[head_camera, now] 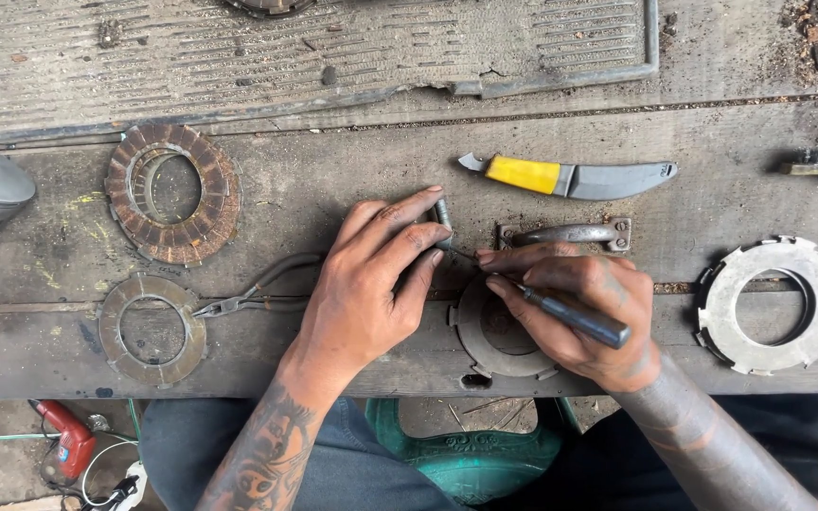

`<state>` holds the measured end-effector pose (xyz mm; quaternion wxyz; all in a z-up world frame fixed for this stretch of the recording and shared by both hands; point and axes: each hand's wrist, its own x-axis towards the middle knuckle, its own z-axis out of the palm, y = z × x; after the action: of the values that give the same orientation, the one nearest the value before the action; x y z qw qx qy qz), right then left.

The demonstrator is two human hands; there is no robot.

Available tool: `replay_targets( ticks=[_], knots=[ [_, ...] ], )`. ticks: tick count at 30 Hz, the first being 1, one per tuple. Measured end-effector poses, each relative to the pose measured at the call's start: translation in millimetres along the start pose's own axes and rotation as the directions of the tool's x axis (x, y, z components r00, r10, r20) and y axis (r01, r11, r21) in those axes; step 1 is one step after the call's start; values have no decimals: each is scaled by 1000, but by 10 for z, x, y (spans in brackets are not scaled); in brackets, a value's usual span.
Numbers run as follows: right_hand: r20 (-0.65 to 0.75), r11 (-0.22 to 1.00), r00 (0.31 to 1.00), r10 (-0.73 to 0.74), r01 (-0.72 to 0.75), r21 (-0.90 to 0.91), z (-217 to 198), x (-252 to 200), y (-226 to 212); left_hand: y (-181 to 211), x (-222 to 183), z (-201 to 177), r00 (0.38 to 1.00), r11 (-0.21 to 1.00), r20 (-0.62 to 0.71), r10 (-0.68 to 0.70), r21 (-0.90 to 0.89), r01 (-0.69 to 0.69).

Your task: The person uses a small metal file to scrape and clean the interior and exterior surfaces of a small cylindrical metal part. The person rotates the part and repositions it repeatedly to access different areas while seated at a workbench.

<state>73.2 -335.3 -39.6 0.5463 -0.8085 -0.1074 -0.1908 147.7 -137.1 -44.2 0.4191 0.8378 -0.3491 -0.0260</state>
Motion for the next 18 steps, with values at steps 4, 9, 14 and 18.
replay_targets(
  ticks=[4, 9, 14, 18],
  knots=[
    [-14, 1000, 1000, -9, 9, 11, -3, -21, 20, 9, -5, 13, 1000, 1000, -5, 4, 8, -4],
    [35, 999, 999, 41, -42, 31, -41, -61, 14, 49, 31, -61, 995, 999, 101, -3, 48, -1],
    [46, 1000, 999, 24, -24, 8, -28, -46, 4, 47, 34, -53, 996, 999, 91, 9, 48, -14],
    [64, 997, 995, -74, 75, -13, -21, -22, 2, 47, 46, -57, 996, 999, 91, 7, 38, -11]
  ],
)
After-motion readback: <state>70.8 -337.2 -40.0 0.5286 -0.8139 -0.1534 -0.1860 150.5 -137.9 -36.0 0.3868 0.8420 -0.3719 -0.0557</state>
